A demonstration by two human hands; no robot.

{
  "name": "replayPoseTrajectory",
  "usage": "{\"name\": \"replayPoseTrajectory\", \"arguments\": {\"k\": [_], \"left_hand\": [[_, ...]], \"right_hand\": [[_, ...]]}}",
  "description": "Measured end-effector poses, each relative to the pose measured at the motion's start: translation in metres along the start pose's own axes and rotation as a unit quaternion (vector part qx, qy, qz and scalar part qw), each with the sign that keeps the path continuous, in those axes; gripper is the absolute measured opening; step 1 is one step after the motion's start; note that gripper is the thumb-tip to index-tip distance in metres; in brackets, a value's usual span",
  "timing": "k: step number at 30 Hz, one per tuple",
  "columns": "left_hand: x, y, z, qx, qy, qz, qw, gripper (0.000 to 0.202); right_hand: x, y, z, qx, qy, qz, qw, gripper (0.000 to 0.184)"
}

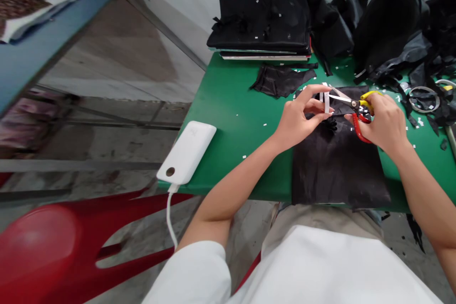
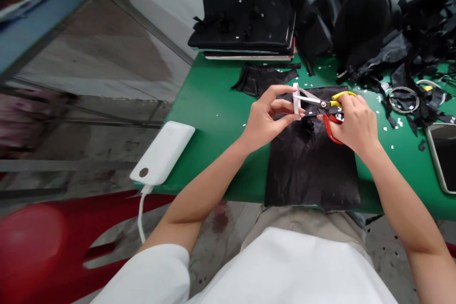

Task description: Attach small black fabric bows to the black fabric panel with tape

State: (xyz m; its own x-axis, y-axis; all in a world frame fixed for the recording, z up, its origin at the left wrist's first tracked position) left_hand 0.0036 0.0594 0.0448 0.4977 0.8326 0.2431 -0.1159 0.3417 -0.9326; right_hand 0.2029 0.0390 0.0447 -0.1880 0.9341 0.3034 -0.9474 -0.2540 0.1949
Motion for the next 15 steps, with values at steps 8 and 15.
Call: {"name": "replayPoseTrajectory", "arguments": {"k": [8, 15], "left_hand": [[-0.0004, -0.0055, -0.0008, 0.043, 0.022, -0.024, 0.999, 0.045], [-0.001, -0.0076, -0.002, 0.126, 0.027, -0.034, 0.991, 0.041]], "right_hand": [[0.0003, 0.0022, 0.0019, -0.019, -0.017, 0.024, 0.999, 0.032], [-0.0005, -0.0002, 0.0034, -0.035, -0.022, 0.024, 0.999, 0.026]]}}
Point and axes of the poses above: each hand's wrist, its own x-axis towards the middle knuckle, its own z-axis out of the back of the hand, y = z × x, the point moved 6 cm from there along x, towards the middle knuckle, and after that the axes turned 9 degrees about y, right-handed, at the moved point
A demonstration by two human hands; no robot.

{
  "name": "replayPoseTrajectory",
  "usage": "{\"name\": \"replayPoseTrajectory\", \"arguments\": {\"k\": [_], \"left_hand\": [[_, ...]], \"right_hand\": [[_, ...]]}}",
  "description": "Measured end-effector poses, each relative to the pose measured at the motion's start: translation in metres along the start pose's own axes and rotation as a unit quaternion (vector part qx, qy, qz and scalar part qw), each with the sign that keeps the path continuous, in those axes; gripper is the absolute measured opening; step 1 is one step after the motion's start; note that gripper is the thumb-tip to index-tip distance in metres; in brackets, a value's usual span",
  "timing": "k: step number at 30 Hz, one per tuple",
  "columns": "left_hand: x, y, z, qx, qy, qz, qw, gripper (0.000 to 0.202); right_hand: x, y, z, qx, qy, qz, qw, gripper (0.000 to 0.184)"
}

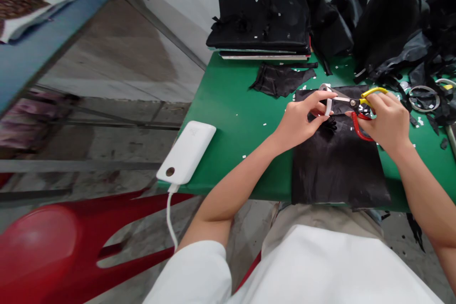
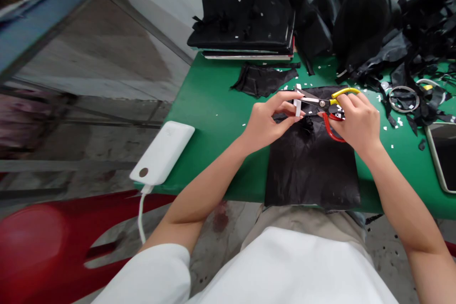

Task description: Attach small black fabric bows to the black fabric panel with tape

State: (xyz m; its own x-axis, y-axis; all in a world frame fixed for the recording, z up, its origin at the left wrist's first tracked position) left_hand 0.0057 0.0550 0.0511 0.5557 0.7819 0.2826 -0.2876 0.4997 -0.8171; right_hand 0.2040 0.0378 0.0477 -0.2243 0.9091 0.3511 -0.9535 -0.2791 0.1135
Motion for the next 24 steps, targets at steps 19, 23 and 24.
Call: {"name": "replayPoseTrajectory", "arguments": {"k": [19, 23, 24], "left_hand": [[-0.0013, -0.0005, 0.0011, 0.062, 0.008, 0.001, 0.998, 0.044], [-0.0009, 0.0009, 0.0013, 0.065, 0.004, 0.006, 0.998, 0.044], [-0.0009, 0.0015, 0.0014, 0.064, 0.003, 0.009, 0.998, 0.045]], "right_hand": [[-0.0011, -0.0004, 0.0007, -0.039, 0.002, -0.016, 0.999, 0.037], [-0.0011, 0.0006, 0.0009, -0.031, 0.01, -0.017, 0.999, 0.037], [-0.001, 0.0006, 0.0011, -0.028, 0.013, -0.02, 0.999, 0.037]]}}
Point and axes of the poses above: each hand's wrist, its own x-axis towards the middle knuckle, its own z-axis out of the back of the hand, y = z × x, the point moved 6 cm from there along x, towards the middle knuckle, and after that the axes turned 9 degrees about y, right-handed, at the moved point
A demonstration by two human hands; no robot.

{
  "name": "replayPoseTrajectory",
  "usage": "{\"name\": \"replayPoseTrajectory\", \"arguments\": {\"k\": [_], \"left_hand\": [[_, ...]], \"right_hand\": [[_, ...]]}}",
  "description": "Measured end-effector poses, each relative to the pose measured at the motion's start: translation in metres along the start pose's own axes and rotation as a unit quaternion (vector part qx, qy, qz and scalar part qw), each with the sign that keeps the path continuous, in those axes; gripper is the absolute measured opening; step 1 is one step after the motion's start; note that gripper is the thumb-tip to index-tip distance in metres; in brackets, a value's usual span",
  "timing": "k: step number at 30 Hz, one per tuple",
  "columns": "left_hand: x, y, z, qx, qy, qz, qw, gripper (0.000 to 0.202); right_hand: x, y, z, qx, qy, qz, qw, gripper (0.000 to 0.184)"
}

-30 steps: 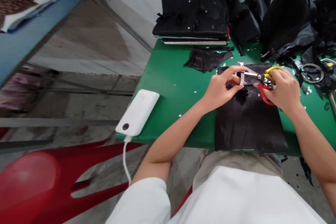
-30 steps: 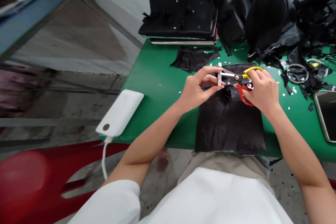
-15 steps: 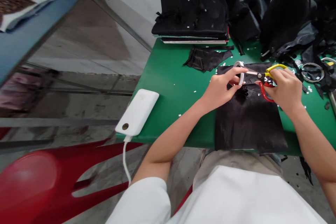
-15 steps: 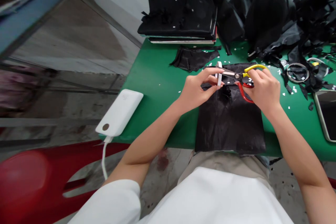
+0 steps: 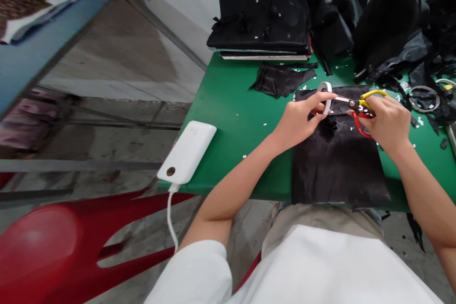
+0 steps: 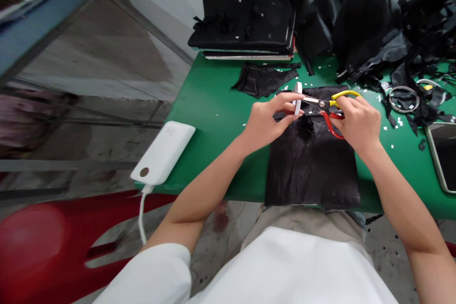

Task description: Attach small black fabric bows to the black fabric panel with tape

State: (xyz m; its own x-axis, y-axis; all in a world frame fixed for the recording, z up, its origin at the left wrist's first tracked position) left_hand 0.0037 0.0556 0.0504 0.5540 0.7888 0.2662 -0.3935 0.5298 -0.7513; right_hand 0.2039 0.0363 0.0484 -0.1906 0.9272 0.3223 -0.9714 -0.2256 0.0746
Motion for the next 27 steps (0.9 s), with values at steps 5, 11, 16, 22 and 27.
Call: {"name": "replayPoseTrajectory", "arguments": {"k": [5, 11, 16, 22, 27], "left_hand": [[0.0, 0.002, -0.001, 0.008, 0.0, 0.013, 1.0, 0.047], [0.0, 0.002, 0.001, 0.092, -0.017, -0.001, 0.996, 0.043], [0.0, 0.015, 0.014, 0.25, -0.057, 0.056, 0.965, 0.054], [-0.006, 0.049, 0.032, 0.346, -0.013, 0.286, 0.893, 0.062], [-0.007, 0.046, 0.032, 0.384, -0.01, 0.268, 0.883, 0.039]], "right_hand": [[0.001, -0.001, 0.0, 0.008, 0.019, -0.018, 1.0, 0.038], [0.002, -0.004, -0.001, 0.009, 0.036, -0.048, 0.998, 0.039], [0.003, -0.02, -0.003, -0.006, 0.033, -0.13, 0.991, 0.043], [0.002, -0.059, -0.008, -0.014, 0.067, -0.244, 0.967, 0.031], [0.001, -0.08, -0.006, -0.04, 0.078, -0.22, 0.972, 0.035]]}}
Point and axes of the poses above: each hand's wrist, its own x-axis towards the middle knuckle, its own z-axis out of the back of the hand, y = z × x, the point moved 6 cm from there along x, towards the middle knuckle, and after that the axes turned 9 degrees about y, right-handed, at the moved point
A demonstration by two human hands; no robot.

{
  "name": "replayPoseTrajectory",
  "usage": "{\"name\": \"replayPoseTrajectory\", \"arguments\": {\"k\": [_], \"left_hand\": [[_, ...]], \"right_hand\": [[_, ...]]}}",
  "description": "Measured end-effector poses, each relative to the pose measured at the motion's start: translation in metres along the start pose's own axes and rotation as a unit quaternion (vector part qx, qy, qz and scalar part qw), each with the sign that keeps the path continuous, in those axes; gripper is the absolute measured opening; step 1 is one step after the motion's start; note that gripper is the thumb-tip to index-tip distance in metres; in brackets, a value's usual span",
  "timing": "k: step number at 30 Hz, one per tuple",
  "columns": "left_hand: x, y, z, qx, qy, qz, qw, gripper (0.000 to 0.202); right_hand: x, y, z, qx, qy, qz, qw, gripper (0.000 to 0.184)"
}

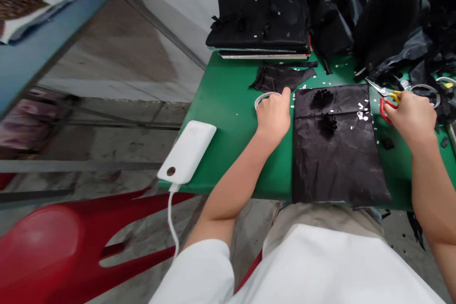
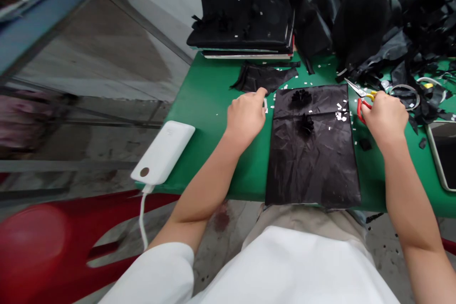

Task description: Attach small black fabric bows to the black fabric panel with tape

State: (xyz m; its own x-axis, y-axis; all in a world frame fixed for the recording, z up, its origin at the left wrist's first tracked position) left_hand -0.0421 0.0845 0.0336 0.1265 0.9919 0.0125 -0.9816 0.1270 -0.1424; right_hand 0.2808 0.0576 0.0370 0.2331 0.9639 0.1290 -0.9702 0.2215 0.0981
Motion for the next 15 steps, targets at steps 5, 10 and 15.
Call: {"name": "replayPoseTrajectory", "arguments": {"k": [5, 10, 15], "left_hand": [[0.0, -0.016, 0.011, -0.063, -0.052, -0.084, 0.993, 0.024], [-0.008, -0.037, 0.016, -0.224, -0.072, -0.245, 0.94, 0.013], [-0.013, -0.044, 0.015, -0.273, -0.077, -0.265, 0.921, 0.011]], "right_hand": [[0.005, -0.013, -0.012, -0.019, -0.003, -0.001, 1.0, 0.051], [0.007, -0.019, -0.026, -0.018, -0.035, 0.033, 0.999, 0.046], [0.005, -0.022, -0.039, -0.058, -0.014, 0.017, 0.998, 0.035]]}}
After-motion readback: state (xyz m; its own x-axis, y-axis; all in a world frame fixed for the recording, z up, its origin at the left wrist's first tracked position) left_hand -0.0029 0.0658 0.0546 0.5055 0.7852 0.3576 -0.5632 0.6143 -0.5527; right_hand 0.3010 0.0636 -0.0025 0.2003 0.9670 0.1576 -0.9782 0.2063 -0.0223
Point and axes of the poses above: each hand's wrist, its own x-axis towards the middle knuckle, its own z-axis out of the back of the hand, y = z × x, the point moved 6 cm from there along x, towards the middle knuckle, and after that the axes turned 9 degrees about y, right-handed, at the moved point
